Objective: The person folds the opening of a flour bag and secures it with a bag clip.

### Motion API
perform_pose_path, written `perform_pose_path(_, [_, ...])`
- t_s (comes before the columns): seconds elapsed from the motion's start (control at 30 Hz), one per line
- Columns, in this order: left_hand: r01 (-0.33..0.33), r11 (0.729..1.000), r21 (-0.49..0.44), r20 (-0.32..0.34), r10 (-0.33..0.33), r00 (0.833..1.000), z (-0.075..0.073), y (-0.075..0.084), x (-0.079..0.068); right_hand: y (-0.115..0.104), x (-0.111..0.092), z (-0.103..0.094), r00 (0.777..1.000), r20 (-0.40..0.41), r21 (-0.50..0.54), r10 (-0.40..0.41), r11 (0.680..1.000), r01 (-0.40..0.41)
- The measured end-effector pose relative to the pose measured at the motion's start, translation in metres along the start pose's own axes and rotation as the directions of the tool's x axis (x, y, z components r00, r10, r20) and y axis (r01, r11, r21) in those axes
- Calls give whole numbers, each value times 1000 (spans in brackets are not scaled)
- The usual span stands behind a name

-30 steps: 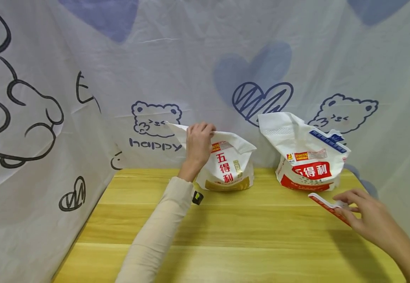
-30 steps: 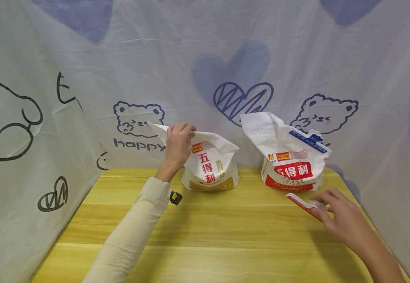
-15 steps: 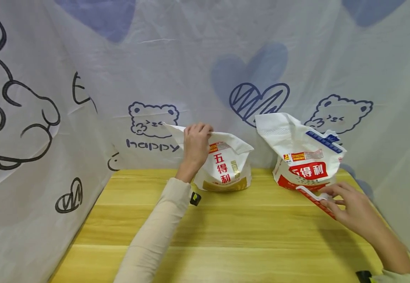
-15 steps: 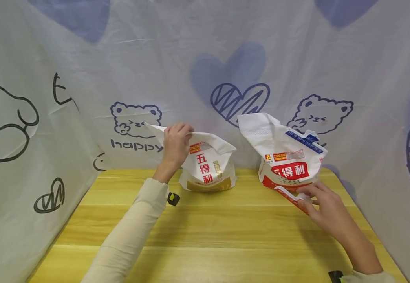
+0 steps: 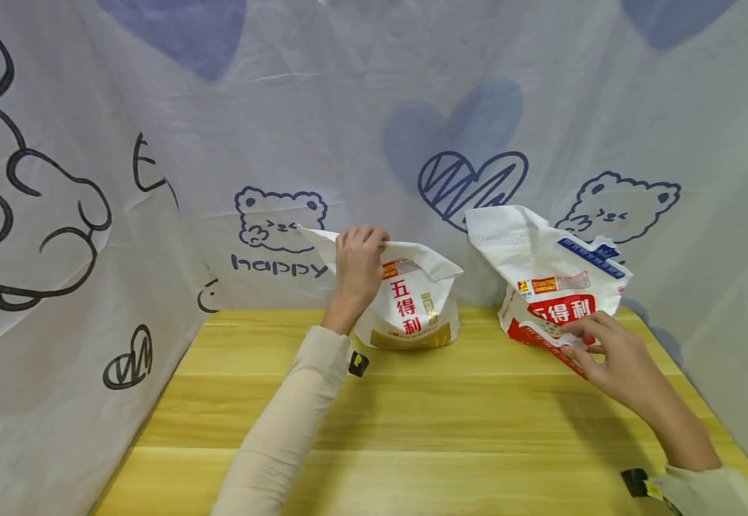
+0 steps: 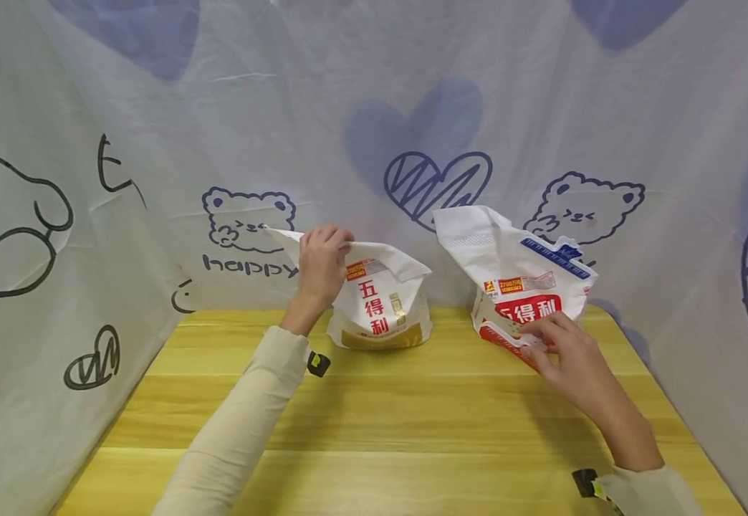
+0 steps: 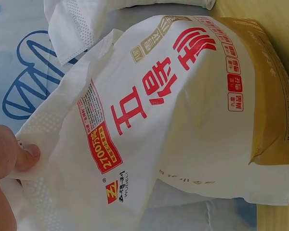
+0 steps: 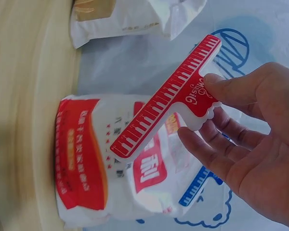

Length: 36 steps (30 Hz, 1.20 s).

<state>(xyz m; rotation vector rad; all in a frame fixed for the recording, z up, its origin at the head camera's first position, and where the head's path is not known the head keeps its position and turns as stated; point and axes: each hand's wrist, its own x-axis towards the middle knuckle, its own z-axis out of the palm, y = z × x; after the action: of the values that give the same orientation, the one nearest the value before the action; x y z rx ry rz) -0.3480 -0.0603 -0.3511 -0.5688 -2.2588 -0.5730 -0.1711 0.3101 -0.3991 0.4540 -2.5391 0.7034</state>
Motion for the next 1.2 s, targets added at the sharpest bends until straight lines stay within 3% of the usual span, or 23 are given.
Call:
perform_pose_path(0.33, [1,1000,10,-13,0,1000,1,-1,0,-13,23,9,998,-45,23,-36,999,38])
perform_pose_path(0.47, [5,1000,13,0,-5,1000,1,-1,0,-16,27,11,999,-41,60,-33,998,35])
perform_pose_path(0.87, [9,1000,5,42,-9,999,0,6,1,-23,38,22,996,-81,44,-27,999,31])
perform_pose_path(1.2, [5,1000,12,24,-6,1000,-1,1,0,-33,58,31,999,-46,96,-4,995,9])
